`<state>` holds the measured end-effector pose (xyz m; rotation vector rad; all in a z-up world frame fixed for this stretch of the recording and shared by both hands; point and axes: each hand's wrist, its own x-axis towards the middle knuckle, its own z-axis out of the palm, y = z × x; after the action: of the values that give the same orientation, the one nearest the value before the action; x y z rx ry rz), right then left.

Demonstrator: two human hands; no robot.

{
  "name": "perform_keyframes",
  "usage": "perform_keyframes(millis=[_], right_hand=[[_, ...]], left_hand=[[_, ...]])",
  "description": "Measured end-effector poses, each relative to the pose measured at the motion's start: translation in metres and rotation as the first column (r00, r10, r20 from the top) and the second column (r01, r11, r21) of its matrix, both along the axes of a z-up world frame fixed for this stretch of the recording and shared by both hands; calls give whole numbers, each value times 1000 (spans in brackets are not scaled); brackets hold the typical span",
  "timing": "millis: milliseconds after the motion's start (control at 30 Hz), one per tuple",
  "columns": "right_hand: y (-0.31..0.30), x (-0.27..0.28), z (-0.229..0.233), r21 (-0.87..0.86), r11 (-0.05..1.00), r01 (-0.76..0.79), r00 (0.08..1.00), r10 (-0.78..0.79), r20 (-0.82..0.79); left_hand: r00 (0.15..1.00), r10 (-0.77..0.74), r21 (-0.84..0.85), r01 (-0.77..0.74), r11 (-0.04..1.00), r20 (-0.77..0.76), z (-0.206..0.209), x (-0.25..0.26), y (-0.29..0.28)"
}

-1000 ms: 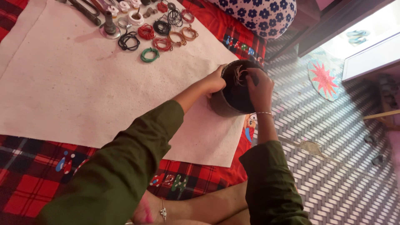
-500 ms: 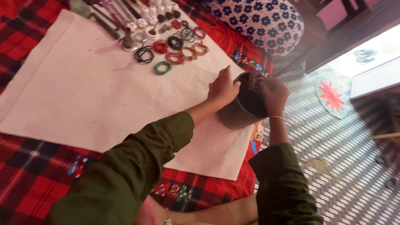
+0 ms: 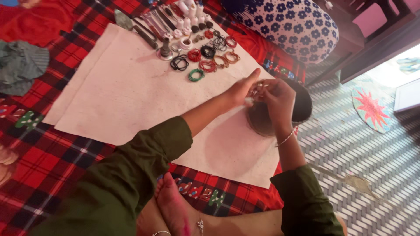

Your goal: The person repeatedly reaches into a cylindrical container and removes small craft items such as rubber bands and metal rods, placing them on a white cloth. The person organizes the items into small piles on the cloth.

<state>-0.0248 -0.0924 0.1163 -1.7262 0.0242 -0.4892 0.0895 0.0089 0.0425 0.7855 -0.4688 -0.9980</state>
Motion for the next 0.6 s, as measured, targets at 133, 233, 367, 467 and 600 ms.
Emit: perform_keyframes(millis=[133,233,367,467,600], right_hand=[[30,9,-5,-25,1000,1,999,-2,-41],[45,17,-8,-31,997,-73,994,70,-81],[53,25,-26,184,960,-212,948,247,-198],[45,42,-47,355,904,-236,914,330,-234],[35,71,-89,587,781,-214,898,394,-197]], left_hand=[[962,57,303,-140,943,265,16,-16,42],[928,-34,336,-100,937,370,20,-8,77],[966,-100,375,3,927,239,9,20,107],[972,-164,368,93,925,168,-10,41,116],[993,-89,403,52,914,75,-45,64,111]])
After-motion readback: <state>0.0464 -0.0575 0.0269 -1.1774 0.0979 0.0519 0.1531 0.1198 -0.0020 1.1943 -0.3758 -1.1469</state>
